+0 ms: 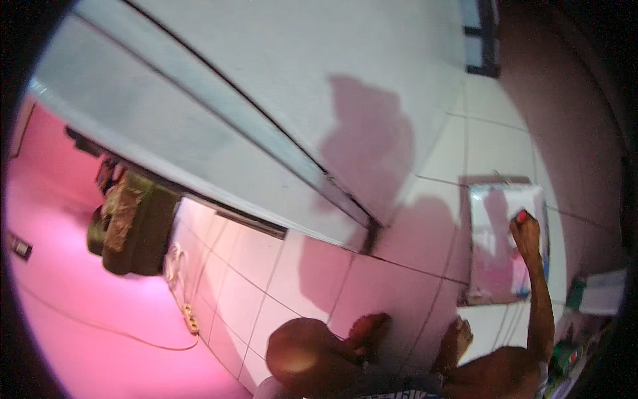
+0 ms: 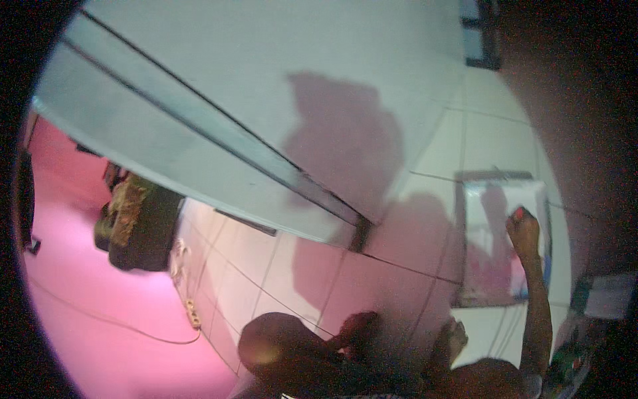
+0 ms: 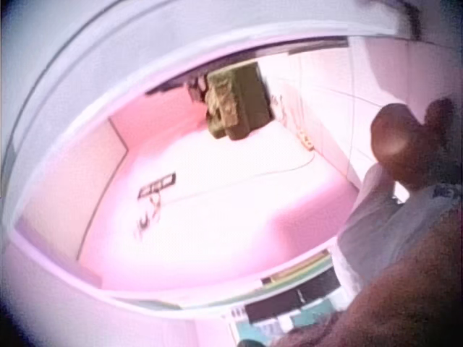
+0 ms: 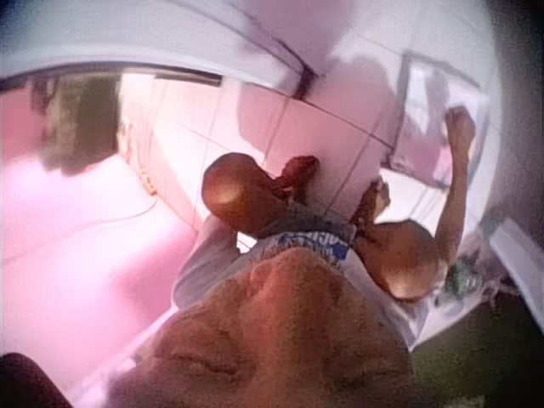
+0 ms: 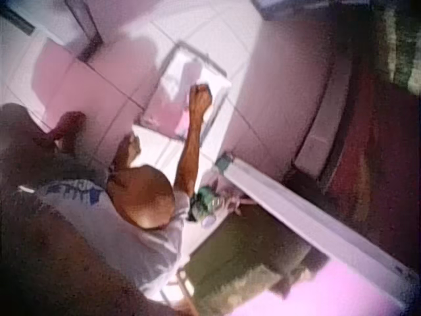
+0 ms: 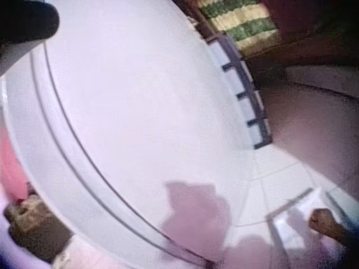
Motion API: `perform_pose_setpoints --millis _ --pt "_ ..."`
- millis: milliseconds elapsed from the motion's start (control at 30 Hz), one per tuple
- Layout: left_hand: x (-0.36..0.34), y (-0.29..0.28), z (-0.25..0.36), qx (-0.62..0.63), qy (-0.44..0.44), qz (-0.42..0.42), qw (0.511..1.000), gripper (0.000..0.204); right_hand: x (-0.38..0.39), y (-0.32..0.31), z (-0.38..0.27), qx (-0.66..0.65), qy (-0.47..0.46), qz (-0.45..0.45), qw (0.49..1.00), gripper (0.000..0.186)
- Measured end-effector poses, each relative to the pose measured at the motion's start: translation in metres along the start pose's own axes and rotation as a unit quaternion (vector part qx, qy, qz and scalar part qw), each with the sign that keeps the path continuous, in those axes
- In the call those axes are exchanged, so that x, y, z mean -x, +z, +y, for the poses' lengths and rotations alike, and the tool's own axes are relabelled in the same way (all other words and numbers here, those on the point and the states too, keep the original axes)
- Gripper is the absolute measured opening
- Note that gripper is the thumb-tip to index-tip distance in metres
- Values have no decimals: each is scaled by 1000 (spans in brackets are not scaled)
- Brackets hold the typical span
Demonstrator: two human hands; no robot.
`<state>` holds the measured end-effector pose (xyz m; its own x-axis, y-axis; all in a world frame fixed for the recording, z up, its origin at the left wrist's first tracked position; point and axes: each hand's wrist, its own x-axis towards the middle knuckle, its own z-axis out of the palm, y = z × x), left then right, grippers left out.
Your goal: The person paints a door frame white using a small roller and a paintbrush. They first apply paint with the roller along the upper frame, then switch to a brush to cover the lower sections and edges while sitting on the floor.
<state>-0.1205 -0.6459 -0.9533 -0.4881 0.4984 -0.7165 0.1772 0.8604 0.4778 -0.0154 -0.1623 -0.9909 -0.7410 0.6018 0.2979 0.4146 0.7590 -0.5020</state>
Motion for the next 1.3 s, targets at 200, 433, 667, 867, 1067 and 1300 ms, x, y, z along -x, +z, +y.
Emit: perform_pose_setpoints --millis 200,433,667,867,1067,1300 --pt "-17 31 -40 -19 -20 -36 999 33 -5 -4 1 -56 50 -15 997 17" --pt "-26 17 -35 2 -23 -55 998 32 5 -21 -7 -291 256 37 921 19" --pt "-30 2 -37 21 -16 -71 997 32 -2 -106 -83 -587 304 115 742 37" --pt "-13 -31 -47 68 6 -78 995 31 -69 -194 -221 -613 43 44 788 39" --pt "36 -128 -41 151 52 -62 985 31 -149 -243 -348 -591 -125 -79 793 37" --pt "110 -245 135 -76 308 -112 942 34 -116 -195 -346 -712 -138 78 684 35"
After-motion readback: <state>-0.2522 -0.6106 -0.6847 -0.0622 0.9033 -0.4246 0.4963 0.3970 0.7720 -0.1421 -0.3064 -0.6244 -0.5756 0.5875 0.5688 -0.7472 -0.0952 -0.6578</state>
